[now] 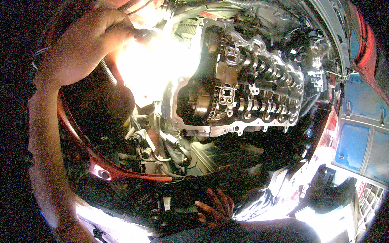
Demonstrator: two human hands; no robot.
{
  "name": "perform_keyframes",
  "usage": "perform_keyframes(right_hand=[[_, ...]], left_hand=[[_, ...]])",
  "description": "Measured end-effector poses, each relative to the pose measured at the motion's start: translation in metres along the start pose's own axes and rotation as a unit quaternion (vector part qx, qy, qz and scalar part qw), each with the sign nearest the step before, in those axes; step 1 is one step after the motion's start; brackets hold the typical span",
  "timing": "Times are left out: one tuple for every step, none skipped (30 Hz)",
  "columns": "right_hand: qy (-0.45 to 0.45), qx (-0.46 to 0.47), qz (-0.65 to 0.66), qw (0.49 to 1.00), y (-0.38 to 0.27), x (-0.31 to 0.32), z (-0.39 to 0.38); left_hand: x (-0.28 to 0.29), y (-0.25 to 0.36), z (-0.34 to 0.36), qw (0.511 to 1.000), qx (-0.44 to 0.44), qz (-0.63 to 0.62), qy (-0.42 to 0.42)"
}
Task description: The person works on a car engine with the hood open, using a rag to wipe components and a socket wrench to tighten bolts on the cylinder head. They retrieve parts from a box and continue adjusting engine components throughout the clip.
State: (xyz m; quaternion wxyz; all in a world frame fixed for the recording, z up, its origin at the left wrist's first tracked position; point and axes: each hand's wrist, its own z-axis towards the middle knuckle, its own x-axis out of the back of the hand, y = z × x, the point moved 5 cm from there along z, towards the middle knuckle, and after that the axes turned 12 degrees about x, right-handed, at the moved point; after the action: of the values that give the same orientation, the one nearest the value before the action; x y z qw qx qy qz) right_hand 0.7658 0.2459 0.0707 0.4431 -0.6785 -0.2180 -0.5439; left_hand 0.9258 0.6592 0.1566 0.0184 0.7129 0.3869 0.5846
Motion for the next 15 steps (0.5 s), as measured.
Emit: perform_keyframes(right_hand=[[-0.004,-0.004,0.007,1.000,0.001,0.000,0.000],[-0.007,0.003,0.000,1.000,0.000,0.000,0.000],[-0.008,0.000,0.002,1.000,0.001,0.000,0.000],[-0.003,0.003,0.006,1.000,0.000,0.000,0.000],[-0.003,0.000,0.004,1.000,0.001,0.000,0.000],[0.003,0.003,0.004,1.000,0.000,0.001,0.000],[0.008,0.005,0.005,1.000,0.000,0.001,0.000],[0.007,0.005,0.004,1.000,0.000,0.001,0.000],[0.007,0.005,0.004,1.000,0.000,0.001,0.000],[0.008,0.000,0.011,1.000,0.000,0.001,0.000],[0.005,0.005,0.003,1.000,0.000,0.000,0.000],[0.005,0.006,0.002,1.000,0.000,0.000,0.000],[0.007,0.008,0.004,1.000,0.000,0.001,0.000],[0.004,0.009,-0.001,1.000,0.000,0.000,0.000],[0.004,0.011,-0.002,1.000,0.000,0.000,0.001]], left_hand=[[-0.004,-0.003,0.005,0.999,-0.017,-0.031,0.000],[-0.006,-0.007,0.010,0.998,-0.034,-0.061,0.000],[-0.007,-0.012,0.012,0.996,-0.042,-0.081,-0.005],[-0.008,-0.016,0.015,0.994,-0.049,-0.101,-0.010],[-0.009,-0.020,0.016,0.992,-0.047,-0.111,-0.019],[-0.010,-0.022,0.018,0.992,-0.049,-0.112,-0.021],[-0.010,-0.024,0.019,0.992,-0.052,-0.113,-0.023],[-0.010,-0.025,0.020,0.993,-0.059,-0.105,-0.018],[-0.010,-0.025,0.020,0.993,-0.066,-0.097,-0.012],[-0.010,-0.025,0.021,0.993,-0.073,-0.089,-0.006],[-0.010,-0.025,0.021,0.993,-0.080,-0.082,-0.001],[-0.010,-0.026,0.021,0.993,-0.081,-0.082,-0.002],[-0.009,-0.027,0.022,0.993,-0.083,-0.082,-0.002],[-0.009,-0.028,0.022,0.993,-0.081,-0.091,-0.010],[-0.009,-0.028,0.022,0.994,-0.082,-0.078,-0.009]])
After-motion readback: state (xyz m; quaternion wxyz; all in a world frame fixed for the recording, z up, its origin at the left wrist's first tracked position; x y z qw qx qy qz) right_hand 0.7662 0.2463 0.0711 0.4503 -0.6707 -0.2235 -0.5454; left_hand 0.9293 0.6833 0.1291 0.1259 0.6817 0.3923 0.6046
